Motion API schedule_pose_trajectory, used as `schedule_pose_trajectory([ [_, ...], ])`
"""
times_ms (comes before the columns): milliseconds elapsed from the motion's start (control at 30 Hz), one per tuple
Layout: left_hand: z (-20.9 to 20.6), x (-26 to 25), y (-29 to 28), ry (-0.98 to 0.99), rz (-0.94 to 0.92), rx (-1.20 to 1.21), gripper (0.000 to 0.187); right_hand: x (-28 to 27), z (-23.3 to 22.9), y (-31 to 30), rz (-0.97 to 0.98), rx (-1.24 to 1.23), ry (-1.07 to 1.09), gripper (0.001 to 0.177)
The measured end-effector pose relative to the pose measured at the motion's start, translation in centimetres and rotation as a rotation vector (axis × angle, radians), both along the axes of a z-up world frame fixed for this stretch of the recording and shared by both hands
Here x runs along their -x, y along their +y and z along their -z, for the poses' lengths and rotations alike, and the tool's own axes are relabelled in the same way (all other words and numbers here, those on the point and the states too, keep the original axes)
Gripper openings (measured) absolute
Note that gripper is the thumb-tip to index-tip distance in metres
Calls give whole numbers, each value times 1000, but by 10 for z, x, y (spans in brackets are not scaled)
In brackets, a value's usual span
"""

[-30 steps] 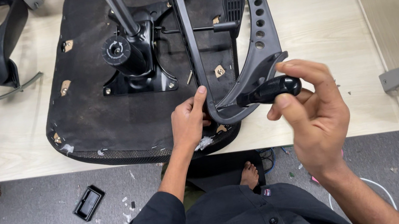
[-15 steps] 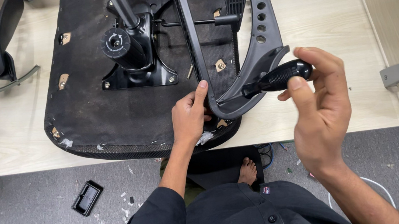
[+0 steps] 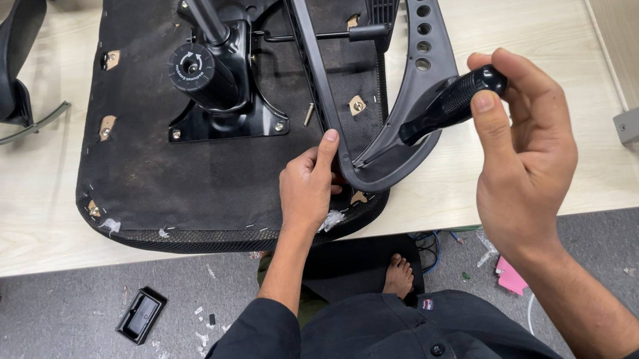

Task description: The person uses a screwdriver to attach a curved plastic frame to the underside of an office chair base, then secures the chair's central column to the base. The person aligns the frame, drives screws into the base, and tightens the central column nut.

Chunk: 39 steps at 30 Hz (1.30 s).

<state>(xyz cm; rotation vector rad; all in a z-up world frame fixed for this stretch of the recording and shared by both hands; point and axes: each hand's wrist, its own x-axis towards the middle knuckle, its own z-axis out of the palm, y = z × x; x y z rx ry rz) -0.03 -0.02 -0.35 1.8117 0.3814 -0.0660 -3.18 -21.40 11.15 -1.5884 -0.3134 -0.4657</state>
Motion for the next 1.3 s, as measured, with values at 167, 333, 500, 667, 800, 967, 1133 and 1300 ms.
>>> schedule_pose_trajectory([
  [167, -3, 0, 0, 17, -6, -13, 78, -10, 1, -4, -12, -120, -24, 28],
  [333, -21, 6, -4, -79, -88, 27, 66, -18, 2, -3, -7, -184, -24, 25],
  [500, -49, 20, -7, -520, -3, -422, 57, -23, -3, -8, 8, -258, -48, 25],
  [667, -60, 3, -20, -608, 98, -678, 36, -26, -5, -20, 28, -305, -69, 25],
  [800, -57, 0, -31, -693, 123, -714, 25, -26, -3, -32, 32, -322, -90, 24],
  [967, -57, -4, -44, -689, 139, -713, 11, -22, -5, -42, 54, -333, -82, 24],
  [1133, -66, -13, -65, -696, 114, -724, 12, -22, -15, -70, 202, -376, -97, 27],
  [1300, -74, -27, -111, -758, 214, -665, 16, -20, -9, -110, 300, -320, -128, 21],
])
